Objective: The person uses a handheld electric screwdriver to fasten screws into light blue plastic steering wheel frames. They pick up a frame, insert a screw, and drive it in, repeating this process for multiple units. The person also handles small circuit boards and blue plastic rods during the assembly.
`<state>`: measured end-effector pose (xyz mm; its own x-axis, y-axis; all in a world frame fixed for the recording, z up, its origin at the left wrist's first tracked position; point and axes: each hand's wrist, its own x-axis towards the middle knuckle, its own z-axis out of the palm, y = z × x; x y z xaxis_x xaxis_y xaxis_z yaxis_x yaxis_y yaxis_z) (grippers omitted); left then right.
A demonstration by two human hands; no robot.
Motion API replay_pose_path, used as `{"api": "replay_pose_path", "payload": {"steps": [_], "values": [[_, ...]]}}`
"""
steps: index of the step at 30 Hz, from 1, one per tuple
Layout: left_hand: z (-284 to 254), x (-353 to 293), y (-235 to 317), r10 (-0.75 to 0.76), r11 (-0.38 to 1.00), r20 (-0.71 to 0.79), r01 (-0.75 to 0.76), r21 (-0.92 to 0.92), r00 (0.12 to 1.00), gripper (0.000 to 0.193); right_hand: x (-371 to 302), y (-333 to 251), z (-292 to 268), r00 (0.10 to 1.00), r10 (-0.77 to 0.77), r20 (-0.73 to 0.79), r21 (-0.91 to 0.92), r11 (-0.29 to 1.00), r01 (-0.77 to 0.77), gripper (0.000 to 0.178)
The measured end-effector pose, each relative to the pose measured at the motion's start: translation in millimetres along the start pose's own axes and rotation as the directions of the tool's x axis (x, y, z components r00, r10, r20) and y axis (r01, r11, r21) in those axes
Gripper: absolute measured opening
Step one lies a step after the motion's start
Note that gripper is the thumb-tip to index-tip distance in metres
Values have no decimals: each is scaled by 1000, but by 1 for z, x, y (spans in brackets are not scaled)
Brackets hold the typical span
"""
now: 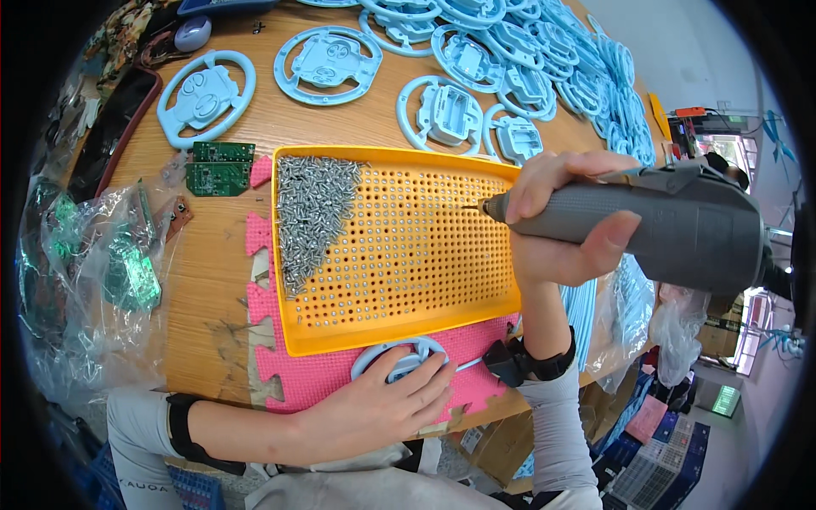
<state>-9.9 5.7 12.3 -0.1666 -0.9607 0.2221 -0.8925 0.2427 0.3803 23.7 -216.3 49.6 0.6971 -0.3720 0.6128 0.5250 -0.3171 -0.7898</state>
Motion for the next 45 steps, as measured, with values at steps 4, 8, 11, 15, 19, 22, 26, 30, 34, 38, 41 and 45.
{"api": "replay_pose_path", "payload": {"steps": [4,8,11,15,19,22,26,30,34,38,41,45], "values": [[7,-1,3,-6,1000,-40,6,-8,999,44,0,-5,-12,999,-5,44,48,999,3,57],[12,2,0,6,1000,-34,-6,12,999,48,-7,-41,-22,989,-110,100,221,972,85,59],[8,-4,-6,3,1000,-24,-3,0,1000,51,-30,-95,-5,991,28,130,233,971,-58,52],[10,4,-6,-11,980,-179,-25,-196,984,47,-65,-153,-11,939,42,341,166,981,-104,37],[6,-2,-5,-46,985,-46,37,-167,998,60,-95,-139,4,889,-99,447,395,913,-97,37],[0,-2,-6,-17,988,-18,15,-152,1000,65,-108,-129,1,819,-138,557,405,906,-123,17],[6,-3,-5,-19,987,-110,1,-160,994,65,-114,-129,7,806,-75,587,374,908,-188,11],[8,-3,-4,-18,991,-73,9,-131,997,65,-123,-128,12,822,-30,568,326,926,-191,11],[8,-3,-5,-17,991,-63,8,-137,998,62,-127,-128,16,838,-30,545,297,942,-159,11],[10,-4,-4,-37,988,-77,25,-153,996,63,-126,-128,21,810,-49,585,276,951,-142,10],[10,-5,-4,-36,989,-78,24,-149,996,63,-125,-132,28,833,-6,553,228,963,-145,21],[10,-5,-5,-38,986,-65,27,-167,997,62,-146,-129,42,928,-34,372,220,974,-53,20]]}}
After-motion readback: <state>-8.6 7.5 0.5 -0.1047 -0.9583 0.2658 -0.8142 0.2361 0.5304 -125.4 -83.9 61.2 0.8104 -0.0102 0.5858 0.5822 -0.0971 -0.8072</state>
